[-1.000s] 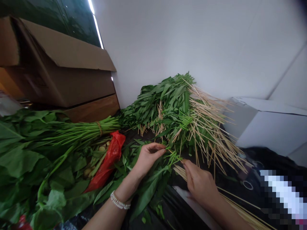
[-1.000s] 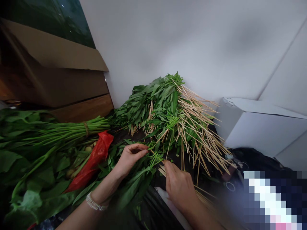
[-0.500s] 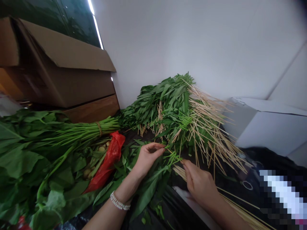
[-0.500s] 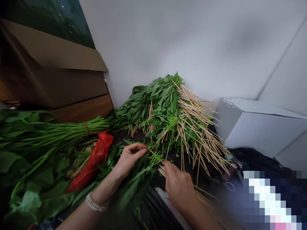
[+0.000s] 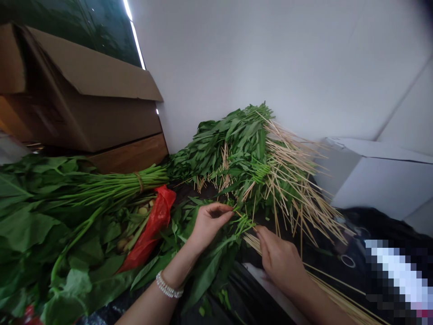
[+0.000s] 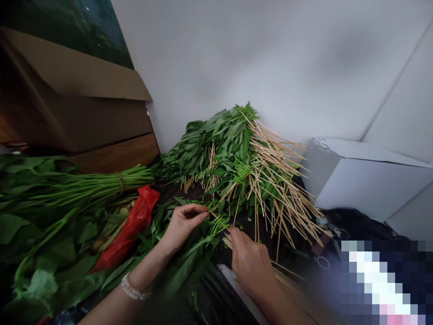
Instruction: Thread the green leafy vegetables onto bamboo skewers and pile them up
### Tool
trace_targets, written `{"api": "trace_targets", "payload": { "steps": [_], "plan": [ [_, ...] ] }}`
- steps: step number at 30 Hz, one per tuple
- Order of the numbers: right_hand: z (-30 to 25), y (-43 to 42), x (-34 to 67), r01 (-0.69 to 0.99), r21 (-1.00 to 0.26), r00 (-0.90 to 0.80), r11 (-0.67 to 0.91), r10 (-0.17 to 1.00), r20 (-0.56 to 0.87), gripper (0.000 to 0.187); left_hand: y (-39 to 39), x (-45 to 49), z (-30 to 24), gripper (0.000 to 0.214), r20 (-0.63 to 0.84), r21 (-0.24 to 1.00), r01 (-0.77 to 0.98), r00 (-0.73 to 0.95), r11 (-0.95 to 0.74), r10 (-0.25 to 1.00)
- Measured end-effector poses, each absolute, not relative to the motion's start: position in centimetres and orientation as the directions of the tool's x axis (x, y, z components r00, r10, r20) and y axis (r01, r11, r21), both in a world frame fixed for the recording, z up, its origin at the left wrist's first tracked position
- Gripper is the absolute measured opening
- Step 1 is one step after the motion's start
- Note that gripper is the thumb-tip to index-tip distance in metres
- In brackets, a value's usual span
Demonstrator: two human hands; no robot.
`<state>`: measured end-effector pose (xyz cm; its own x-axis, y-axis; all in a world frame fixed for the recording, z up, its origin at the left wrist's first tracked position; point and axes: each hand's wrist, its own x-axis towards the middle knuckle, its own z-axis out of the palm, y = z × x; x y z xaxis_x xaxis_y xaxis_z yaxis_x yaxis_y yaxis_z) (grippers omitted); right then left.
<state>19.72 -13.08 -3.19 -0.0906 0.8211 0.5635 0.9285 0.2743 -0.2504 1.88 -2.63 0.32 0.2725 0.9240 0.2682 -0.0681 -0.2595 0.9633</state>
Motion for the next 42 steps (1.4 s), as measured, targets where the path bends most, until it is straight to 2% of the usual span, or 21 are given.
{"api": "trace_targets", "payload": {
  "steps": [4, 8, 19, 26, 32, 35, 38, 42],
  "plan": [
    [-3.2, -13.0, 19.7, 0.925, -0.253, -0.095, 0.284, 0.817, 0.57, 0.023, -2.7, 1.9, 0.5, 0.017, 0.254, 0.967, -0.083, 0.285, -0.241, 0.924],
    [-3.2, -13.0, 19.6, 0.912, -0.265, -0.106, 0.312, 0.805, 0.584, 0.024, -2.6, 1.7, 0.4, 0.027, 0.187, 0.978, -0.152, 0.308, -0.146, 0.933],
    [-3.4, -13.2, 19.4, 0.923, -0.231, -0.128, 0.309, 0.809, 0.574, 0.026, -2.7, 1.9, 0.1, 0.027, 0.048, 0.985, -0.174, 0.35, 0.015, 0.936],
    [-3.5, -13.1, 19.4, 0.919, -0.267, -0.1, 0.29, 0.827, 0.553, 0.027, -2.9, 2.3, 0.1, 0.026, 0.144, 0.987, -0.11, 0.311, -0.115, 0.939],
    [-3.3, -13.0, 19.2, 0.917, -0.265, -0.102, 0.299, 0.817, 0.568, 0.027, -3.3, 2.9, -0.8, 0.027, 0.134, 0.988, -0.114, 0.356, -0.1, 0.925],
    [-2.7, -13.1, 19.3, 0.918, -0.217, -0.134, 0.332, 0.773, 0.62, 0.027, -3.1, 2.5, -0.7, 0.033, 0.144, 0.987, -0.119, 0.39, -0.105, 0.909],
    [-1.8, -13.3, 19.8, 0.92, -0.135, -0.158, 0.367, 0.665, 0.73, 0.024, -2.5, 1.8, 0.0, 0.046, 0.164, 0.985, -0.11, 0.401, -0.13, 0.901],
    [-0.7, -14.0, 21.0, 0.939, -0.124, -0.083, 0.32, 0.562, 0.823, 0.019, -2.1, 1.3, 0.1, 0.054, 0.138, 0.984, 0.048, 0.391, -0.17, 0.91]
  ]
}}
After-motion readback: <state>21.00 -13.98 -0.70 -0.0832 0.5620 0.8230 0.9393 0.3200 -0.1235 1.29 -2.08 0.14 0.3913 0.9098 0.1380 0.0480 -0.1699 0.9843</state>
